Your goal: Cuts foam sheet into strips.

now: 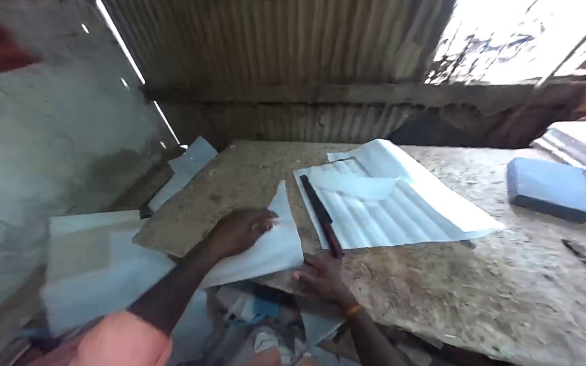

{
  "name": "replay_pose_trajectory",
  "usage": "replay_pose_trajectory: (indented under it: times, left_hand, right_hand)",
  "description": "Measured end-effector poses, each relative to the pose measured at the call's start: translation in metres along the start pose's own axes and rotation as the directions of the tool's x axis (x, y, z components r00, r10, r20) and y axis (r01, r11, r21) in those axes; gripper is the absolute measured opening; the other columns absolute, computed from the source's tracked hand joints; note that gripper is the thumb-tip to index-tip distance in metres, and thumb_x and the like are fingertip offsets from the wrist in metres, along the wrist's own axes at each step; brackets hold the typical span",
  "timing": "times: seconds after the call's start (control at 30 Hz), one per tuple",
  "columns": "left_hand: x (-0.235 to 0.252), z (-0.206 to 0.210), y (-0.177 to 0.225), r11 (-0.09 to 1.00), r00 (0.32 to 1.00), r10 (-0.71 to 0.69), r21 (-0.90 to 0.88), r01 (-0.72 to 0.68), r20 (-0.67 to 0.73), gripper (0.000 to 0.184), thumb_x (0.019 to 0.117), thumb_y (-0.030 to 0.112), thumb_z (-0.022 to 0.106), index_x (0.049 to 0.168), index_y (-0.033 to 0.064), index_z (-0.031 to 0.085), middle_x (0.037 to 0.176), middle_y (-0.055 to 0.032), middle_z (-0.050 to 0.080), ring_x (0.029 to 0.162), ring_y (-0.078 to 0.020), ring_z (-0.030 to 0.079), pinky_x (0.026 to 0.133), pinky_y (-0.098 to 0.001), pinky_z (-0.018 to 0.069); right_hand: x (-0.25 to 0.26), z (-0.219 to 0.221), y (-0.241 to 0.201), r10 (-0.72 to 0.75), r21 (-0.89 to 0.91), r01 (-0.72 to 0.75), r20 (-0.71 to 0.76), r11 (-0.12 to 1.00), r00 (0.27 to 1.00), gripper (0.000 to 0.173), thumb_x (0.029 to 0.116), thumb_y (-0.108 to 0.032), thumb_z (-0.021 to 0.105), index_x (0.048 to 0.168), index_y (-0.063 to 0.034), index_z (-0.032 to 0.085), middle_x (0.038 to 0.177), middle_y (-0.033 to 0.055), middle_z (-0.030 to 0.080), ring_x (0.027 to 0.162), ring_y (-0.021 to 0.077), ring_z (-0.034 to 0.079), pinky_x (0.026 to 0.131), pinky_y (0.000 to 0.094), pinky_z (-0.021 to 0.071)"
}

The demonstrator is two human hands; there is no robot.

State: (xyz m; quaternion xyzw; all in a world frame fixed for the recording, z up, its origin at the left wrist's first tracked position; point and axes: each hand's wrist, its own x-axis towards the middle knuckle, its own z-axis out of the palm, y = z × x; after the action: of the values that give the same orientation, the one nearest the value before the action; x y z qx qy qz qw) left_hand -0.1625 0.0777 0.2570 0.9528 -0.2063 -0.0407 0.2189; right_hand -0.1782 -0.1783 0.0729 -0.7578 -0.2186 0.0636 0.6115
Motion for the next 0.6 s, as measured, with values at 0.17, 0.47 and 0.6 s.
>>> replay_pose_trajectory:
  times: [0.17, 0.47, 0.6]
  left_hand:
    - [0.065, -0.030, -0.054, 0.971, 0.997, 0.076, 0.228, -0.069, -0.022, 0.033, 0.1080, 0.036, 0.051, 0.134, 0.0237, 0.066, 0.117, -0.0095, 0.073, 0.109, -0.0310, 0.070, 0.093, -0.0632, 0.0536]
    - [0.233, 0.052, -0.131, 0.974, 0.991, 0.072, 0.205, -0.094, 0.114, 0.036, 0.1058, 0.043, 0.053, 0.134, 0.0242, 0.065, 0.122, -0.0111, 0.072, 0.116, -0.0333, 0.067, 0.101, -0.0626, 0.0485]
    - [0.275, 0.109, -0.168, 0.988, 0.978, 0.071, 0.119, -0.095, 0.195, 0.035, 0.1045, 0.040, 0.056, 0.131, 0.0211, 0.067, 0.122, -0.0115, 0.072, 0.117, -0.0338, 0.067, 0.102, -0.0638, 0.0469]
  right_hand:
    - [0.015, 0.021, 0.022, 0.209, -0.104, -0.209, -0.007, 0.972, 0.978, 0.038, 0.0965, -0.038, 0.069, 0.121, -0.0101, 0.069, 0.110, 0.0065, 0.073, 0.100, 0.0155, 0.070, 0.092, 0.0397, 0.0584]
    - [0.044, 0.054, 0.028, 0.367, -0.263, -0.505, -0.434, 0.822, 0.823, 0.055, 0.0993, -0.039, 0.062, 0.144, -0.0105, 0.046, 0.091, 0.0078, 0.070, 0.082, 0.0240, 0.069, 0.079, 0.0479, 0.0584]
    - [0.055, 0.062, 0.021, 0.371, -0.379, -0.582, -0.499, 0.719, 0.783, 0.045, 0.1024, -0.040, 0.054, 0.140, -0.0144, 0.055, 0.095, 0.0081, 0.071, 0.086, 0.0266, 0.070, 0.079, 0.0506, 0.0581]
